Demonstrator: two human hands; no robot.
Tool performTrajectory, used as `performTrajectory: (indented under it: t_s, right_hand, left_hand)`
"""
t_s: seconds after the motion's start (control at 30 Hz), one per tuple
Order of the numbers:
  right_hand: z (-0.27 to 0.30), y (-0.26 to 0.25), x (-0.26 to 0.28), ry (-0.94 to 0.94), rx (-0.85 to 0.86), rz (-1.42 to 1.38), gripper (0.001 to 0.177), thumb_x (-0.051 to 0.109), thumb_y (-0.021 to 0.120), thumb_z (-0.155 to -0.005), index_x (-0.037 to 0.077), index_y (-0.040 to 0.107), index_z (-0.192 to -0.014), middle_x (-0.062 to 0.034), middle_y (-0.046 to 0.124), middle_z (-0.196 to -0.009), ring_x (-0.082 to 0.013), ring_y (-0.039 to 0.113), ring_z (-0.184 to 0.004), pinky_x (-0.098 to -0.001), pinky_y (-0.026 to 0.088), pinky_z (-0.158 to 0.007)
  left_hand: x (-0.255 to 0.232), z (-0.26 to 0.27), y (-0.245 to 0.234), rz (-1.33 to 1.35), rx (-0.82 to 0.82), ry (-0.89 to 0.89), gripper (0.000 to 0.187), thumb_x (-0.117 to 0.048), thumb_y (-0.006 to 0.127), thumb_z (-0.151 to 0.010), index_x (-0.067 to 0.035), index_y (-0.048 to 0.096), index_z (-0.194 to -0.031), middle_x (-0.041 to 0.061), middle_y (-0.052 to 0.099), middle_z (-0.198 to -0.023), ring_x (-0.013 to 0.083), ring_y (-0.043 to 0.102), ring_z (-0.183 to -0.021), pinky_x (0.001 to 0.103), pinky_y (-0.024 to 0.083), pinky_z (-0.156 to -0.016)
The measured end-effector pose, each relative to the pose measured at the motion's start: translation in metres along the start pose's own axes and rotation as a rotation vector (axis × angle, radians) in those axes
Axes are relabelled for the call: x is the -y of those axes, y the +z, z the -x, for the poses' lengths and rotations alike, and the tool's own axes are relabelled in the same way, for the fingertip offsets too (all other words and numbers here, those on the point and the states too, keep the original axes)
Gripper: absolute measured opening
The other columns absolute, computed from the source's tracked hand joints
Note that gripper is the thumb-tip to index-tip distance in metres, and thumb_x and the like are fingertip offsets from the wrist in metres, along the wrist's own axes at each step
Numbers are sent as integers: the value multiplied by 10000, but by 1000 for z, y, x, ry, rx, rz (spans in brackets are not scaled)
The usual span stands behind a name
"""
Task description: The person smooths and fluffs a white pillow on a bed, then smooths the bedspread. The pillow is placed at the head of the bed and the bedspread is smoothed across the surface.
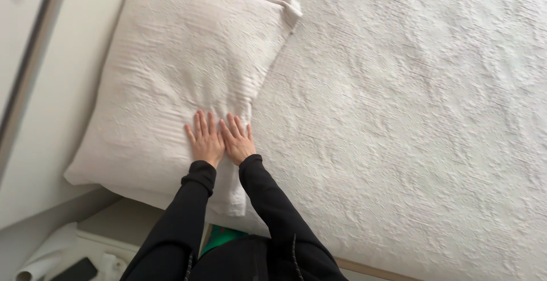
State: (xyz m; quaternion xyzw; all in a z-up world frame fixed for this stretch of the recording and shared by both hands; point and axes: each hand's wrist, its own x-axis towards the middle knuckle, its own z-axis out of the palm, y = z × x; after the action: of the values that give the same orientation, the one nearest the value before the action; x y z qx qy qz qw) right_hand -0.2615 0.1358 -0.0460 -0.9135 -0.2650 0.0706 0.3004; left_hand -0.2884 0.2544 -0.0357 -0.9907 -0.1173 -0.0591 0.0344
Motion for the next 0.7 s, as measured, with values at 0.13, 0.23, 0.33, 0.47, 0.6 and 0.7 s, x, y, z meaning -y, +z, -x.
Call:
performTrajectory:
  t_s: [0.13,0.23,0.33,0.47,0.6,0.7]
  right_hand:
    - [36,-2,-38,-78,-67,109,618,247,383,-980,230,146,-1550,-103,83,-1619,-283,161,-1478,-606,169,-1124]
    - [71,-8,-62,-49,-97,155,631,234,418,-967,206,171,-1547,-126,113,-1613,-285,191,-1470,-624,156,-1115]
    - [91,-19,-99,16,-96,209,608,258,445,-953,195,249,-1526,-129,160,-1599,-278,220,-1458,-629,130,-1117]
    - [116,-17,-153,66,-98,259,599,364,424,-957,234,266,-1521,-113,178,-1593,-275,207,-1455,-598,105,-1130]
    - [132,-27,-168,139,-159,299,588,424,390,-964,245,281,-1513,-102,190,-1591,-254,193,-1462,-576,79,-1143]
    - [136,-38,-192,159,-250,272,605,417,438,-926,234,333,-1492,-118,244,-1572,-265,243,-1443,-574,108,-1138]
  left_hand:
    - [-31,31,16,99,38,-53,626,-316,433,-935,-120,303,-1515,175,159,-1608,271,107,-1499,577,8,-1166]
    - [-63,62,12,36,59,-38,629,-321,455,-932,-110,323,-1510,175,199,-1598,272,138,-1494,566,36,-1170]
    - [-99,73,32,-48,57,33,628,-371,460,-926,-141,345,-1498,154,234,-1590,265,170,-1489,550,71,-1182]
    - [-153,95,76,78,63,77,632,-391,411,-930,-173,289,-1511,112,205,-1600,232,171,-1481,564,88,-1166]
    - [-193,109,91,159,28,29,626,-399,380,-949,-141,284,-1510,152,182,-1600,266,144,-1484,627,38,-1136]
    - [-220,102,98,88,-48,37,625,-436,370,-951,-131,328,-1495,165,246,-1581,271,207,-1470,626,68,-1134]
